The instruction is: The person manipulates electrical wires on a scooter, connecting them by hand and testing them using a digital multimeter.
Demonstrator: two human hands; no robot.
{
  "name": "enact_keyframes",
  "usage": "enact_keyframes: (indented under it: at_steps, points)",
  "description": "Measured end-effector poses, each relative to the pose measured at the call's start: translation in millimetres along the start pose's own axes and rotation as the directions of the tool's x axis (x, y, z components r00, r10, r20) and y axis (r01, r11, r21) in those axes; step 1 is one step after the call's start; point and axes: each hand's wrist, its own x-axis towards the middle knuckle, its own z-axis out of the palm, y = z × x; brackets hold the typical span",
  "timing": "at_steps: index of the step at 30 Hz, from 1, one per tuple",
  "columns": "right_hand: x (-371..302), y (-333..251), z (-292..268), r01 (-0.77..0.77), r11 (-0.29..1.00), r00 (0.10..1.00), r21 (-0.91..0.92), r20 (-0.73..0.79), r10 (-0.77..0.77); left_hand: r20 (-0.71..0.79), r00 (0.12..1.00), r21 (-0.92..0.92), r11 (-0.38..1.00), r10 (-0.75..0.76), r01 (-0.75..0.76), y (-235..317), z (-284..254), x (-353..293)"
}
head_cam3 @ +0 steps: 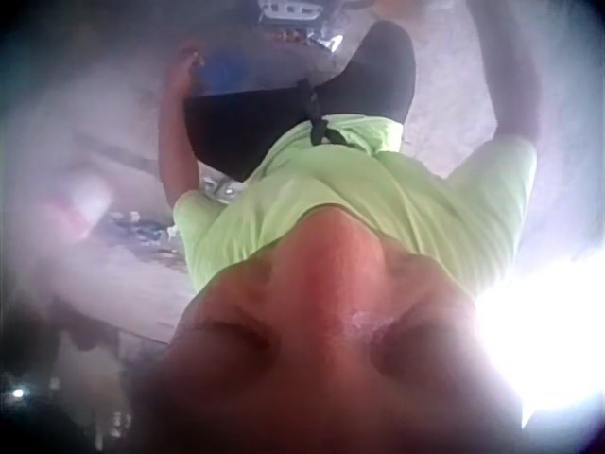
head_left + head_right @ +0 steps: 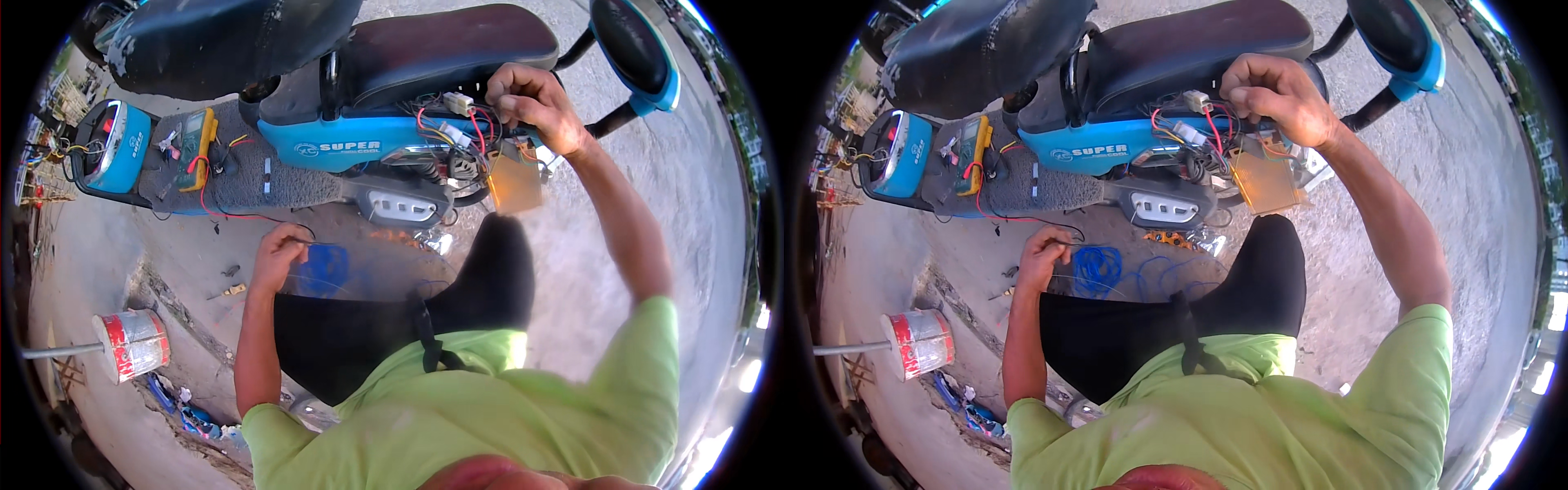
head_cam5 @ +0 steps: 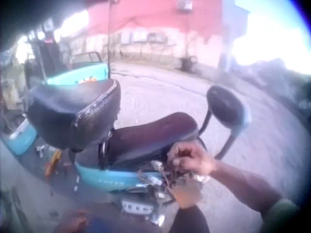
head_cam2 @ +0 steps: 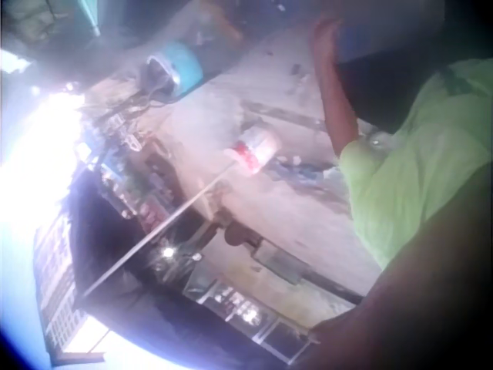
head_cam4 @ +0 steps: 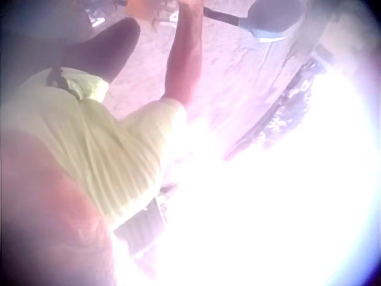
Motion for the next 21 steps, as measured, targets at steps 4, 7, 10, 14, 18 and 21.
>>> enact_keyframes:
  at_steps: [4, 7, 10, 14, 18, 21]
  points:
    - [-2.6, 1.9, 0.8, 0.057, 0.998, 0.994, 0.04, -0.095, -0.053, -0.114, 0.985, -0.189, 0.971, 0.126, -0.146, 37.0, 9.7, -24.6]
    - [-14.8, -11.2, 28.0, 0.204, 0.979, 0.938, -0.02, -0.281, -0.202, -0.177, 0.964, -0.154, 0.962, 0.197, -0.225, 56.1, 11.5, -38.1]
    - [-52.3, -54.7, 91.3, 0.539, 0.833, 0.83, -0.125, -0.085, -0.551, -0.108, 0.94, -0.045, 0.943, 0.323, -0.329, 75.2, 19.1, -47.7]
    - [-42.2, -45.4, 214.5, 0.381, 0.903, 0.919, -0.199, -0.03, -0.394, 0.03, 0.905, 0.01, 0.905, 0.425, -0.426, 93.5, 22.3, -57.8]
    - [-34.5, -0.5, 287.4, 0.054, 0.977, 0.969, 0.204, 0.226, -0.101, 0.008, 0.897, -0.087, 0.894, 0.441, -0.439, 101.1, 27.9, -58.8]
    - [-62.5, 29.4, 296.6, -0.202, 0.897, 0.869, 0.392, 0.495, -0.02, -0.144, 0.905, -0.069, 0.908, 0.401, -0.414, 92.9, 17.0, -60.3]
